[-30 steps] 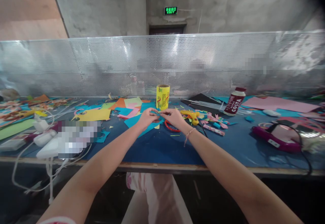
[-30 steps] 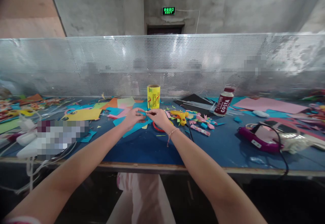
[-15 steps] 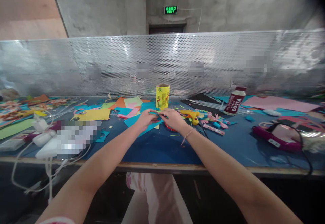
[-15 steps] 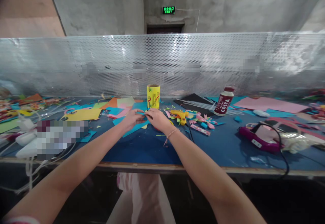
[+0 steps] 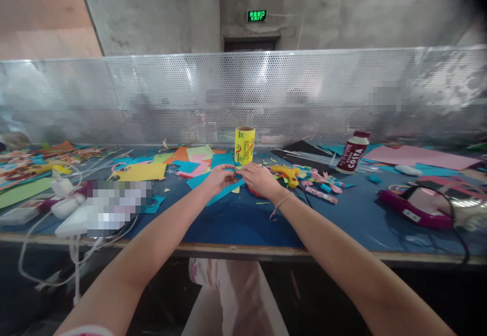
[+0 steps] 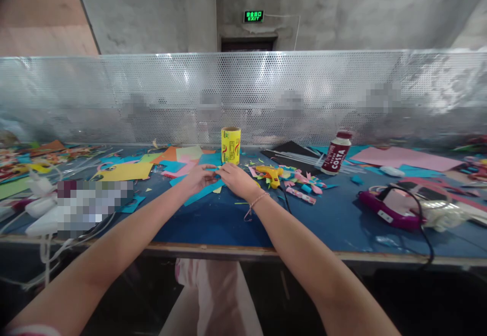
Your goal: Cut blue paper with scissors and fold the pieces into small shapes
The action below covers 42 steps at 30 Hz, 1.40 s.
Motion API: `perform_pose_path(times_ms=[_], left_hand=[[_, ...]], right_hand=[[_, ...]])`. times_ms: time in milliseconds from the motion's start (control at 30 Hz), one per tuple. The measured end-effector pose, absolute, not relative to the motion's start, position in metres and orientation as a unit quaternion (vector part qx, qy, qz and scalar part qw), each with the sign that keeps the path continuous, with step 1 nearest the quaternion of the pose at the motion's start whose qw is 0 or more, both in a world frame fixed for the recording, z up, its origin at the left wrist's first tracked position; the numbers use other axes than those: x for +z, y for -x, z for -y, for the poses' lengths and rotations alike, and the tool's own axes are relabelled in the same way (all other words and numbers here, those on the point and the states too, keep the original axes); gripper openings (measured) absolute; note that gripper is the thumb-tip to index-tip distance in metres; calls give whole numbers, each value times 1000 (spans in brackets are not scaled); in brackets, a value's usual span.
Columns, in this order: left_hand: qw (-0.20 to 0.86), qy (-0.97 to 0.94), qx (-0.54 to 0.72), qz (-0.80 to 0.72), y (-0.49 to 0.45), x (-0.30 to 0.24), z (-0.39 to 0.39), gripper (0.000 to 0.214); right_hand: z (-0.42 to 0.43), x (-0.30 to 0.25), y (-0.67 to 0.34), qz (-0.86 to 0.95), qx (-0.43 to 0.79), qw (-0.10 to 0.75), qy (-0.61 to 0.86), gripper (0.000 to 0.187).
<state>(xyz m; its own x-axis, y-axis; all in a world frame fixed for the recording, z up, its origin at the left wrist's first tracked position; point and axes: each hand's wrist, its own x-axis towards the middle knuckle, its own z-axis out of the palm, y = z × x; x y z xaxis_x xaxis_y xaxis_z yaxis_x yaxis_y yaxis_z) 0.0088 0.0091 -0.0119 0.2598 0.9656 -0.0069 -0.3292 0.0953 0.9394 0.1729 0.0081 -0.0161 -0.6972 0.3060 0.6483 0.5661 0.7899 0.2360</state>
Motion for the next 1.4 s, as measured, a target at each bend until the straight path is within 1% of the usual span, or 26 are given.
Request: perform_pose_path(times_ms=[167,267,400,467,567,767,833,1033,1233,1400], left_hand=[[652,-460,497,-340,-7,-11,-9,25],[640,-470,513,-325,-6,-10,-9,27],[630,-481,524,-313,-3,-12,-13,24],[629,-483,524,-311,-2,-14,-14,24],[627,-487,521,-313,-1,-14,-14,24],[576,-526,538,-320,-3,-11,-11,29],[549,-550,543,-319,-3,-10,-10,28],[478,-599,541,-347,-7,-12,-7,25],[472,-590,548,-359,-9,-10,-5,26],[471,-592,541,-369,-7,-10,-7,24]], right_hand=[[-9,-18,-177,896,-228,295,240,27],[-7,-16,-177,896,-209,303,247,28],[-4,-14,-172,898,-165,319,252,31],[-5,-15,-171,893,-109,352,259,32],[-10,-17,-169,860,15,418,293,30],[-23,-26,-164,713,342,509,340,22],[-23,-27,-160,673,388,526,346,22],[-17,-23,-156,639,359,553,397,25],[-15,-21,-156,622,381,555,400,26],[-11,-16,-155,623,391,529,424,24]])
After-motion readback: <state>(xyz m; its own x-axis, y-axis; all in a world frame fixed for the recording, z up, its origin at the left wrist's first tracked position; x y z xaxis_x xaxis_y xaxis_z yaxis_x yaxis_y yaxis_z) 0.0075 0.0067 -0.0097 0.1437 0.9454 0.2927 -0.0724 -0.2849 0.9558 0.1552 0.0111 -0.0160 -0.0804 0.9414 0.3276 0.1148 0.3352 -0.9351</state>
